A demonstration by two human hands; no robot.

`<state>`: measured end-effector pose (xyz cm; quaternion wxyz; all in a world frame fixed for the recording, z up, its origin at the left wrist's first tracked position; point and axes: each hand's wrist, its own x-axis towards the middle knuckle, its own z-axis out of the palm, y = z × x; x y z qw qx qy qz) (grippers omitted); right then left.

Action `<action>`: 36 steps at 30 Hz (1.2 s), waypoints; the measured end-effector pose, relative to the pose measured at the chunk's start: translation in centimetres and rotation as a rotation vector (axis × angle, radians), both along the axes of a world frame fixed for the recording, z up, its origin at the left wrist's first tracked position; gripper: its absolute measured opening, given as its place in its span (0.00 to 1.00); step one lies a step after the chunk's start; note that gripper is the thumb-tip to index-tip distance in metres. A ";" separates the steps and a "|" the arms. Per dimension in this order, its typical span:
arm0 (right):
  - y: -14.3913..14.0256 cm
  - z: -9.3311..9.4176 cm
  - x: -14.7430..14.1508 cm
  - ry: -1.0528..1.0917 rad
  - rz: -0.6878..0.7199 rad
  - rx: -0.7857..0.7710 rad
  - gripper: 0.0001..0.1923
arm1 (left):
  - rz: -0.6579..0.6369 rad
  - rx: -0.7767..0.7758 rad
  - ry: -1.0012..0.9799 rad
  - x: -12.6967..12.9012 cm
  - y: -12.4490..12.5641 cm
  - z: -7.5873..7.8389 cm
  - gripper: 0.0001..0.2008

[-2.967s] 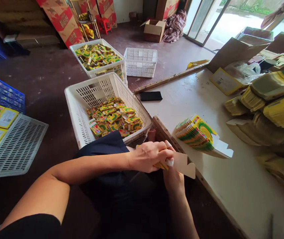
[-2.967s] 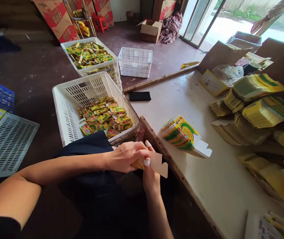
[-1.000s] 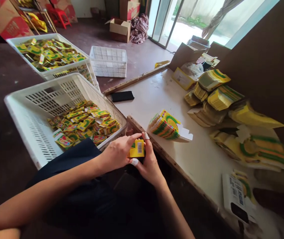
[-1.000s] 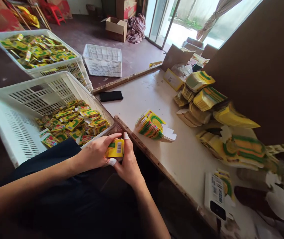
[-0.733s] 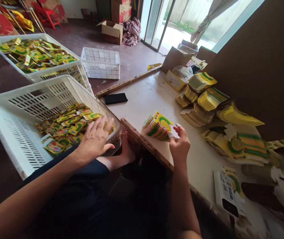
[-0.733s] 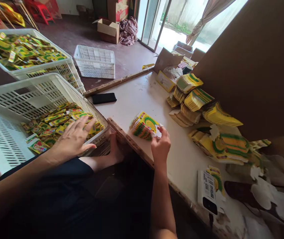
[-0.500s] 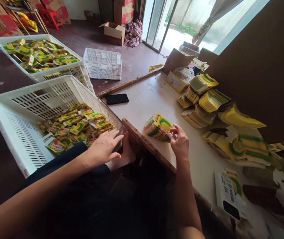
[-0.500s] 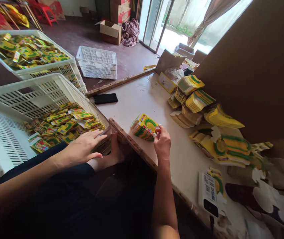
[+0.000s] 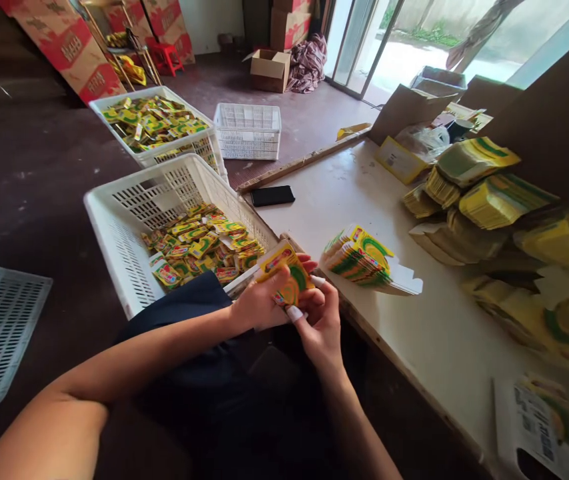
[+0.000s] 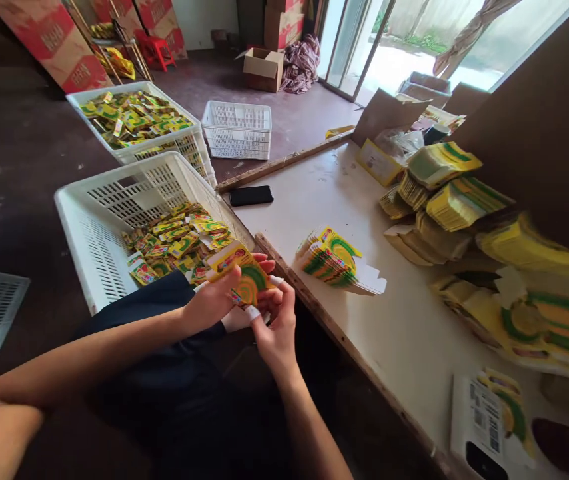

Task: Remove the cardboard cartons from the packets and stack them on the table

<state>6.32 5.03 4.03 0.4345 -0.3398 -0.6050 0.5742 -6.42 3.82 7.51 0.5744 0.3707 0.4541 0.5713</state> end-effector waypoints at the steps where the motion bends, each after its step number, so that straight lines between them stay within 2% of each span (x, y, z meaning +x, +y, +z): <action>1: -0.5 0.0 -0.4 0.051 0.056 -0.052 0.26 | 0.064 -0.026 -0.060 0.0 0.0 0.2 0.31; 5: -1.8 0.3 -1.4 0.128 0.223 -0.165 0.28 | 0.271 -0.044 -0.154 -0.5 -0.1 0.5 0.27; 8: -2.1 0.1 -2.2 0.129 0.216 -0.161 0.27 | 0.333 -0.059 -0.074 -0.7 -0.4 0.2 0.25; 11: -1.4 -0.3 -2.5 0.136 0.141 -0.195 0.23 | 0.314 -0.064 0.038 -0.6 -0.6 -0.3 0.28; 14: 0.0 -0.5 -1.8 0.168 0.078 -0.243 0.18 | 0.227 0.002 0.016 -0.6 -0.3 -0.5 0.32; 17: 1.2 -0.4 -0.6 0.206 0.031 -0.278 0.15 | 0.172 0.017 0.017 -0.9 0.3 -0.4 0.27; 21: 1.3 -0.4 0.2 0.217 -0.059 -0.318 0.13 | 0.194 -0.012 0.052 -1.2 0.4 -0.5 0.20; 26: 0.7 -0.9 0.5 0.178 -0.168 -0.322 0.12 | 0.175 -0.029 0.075 -1.0 0.2 -0.9 0.20; 29: 1.0 -1.1 1.3 0.070 -0.113 -0.176 0.06 | 0.186 0.007 0.107 -1.6 0.4 -0.6 0.21; 32: 1.4 -1.2 2.4 -0.175 -0.083 0.194 0.02 | 0.226 0.113 0.203 -3.1 0.7 0.3 0.24; 34: 1.6 -1.1 2.9 -0.346 -0.118 0.495 0.07 | 0.122 0.180 0.372 -4.0 0.7 0.9 0.26; 36: 1.5 -1.0 2.9 -0.474 -0.137 0.731 0.11 | -0.075 0.207 0.632 -4.4 0.5 1.0 0.31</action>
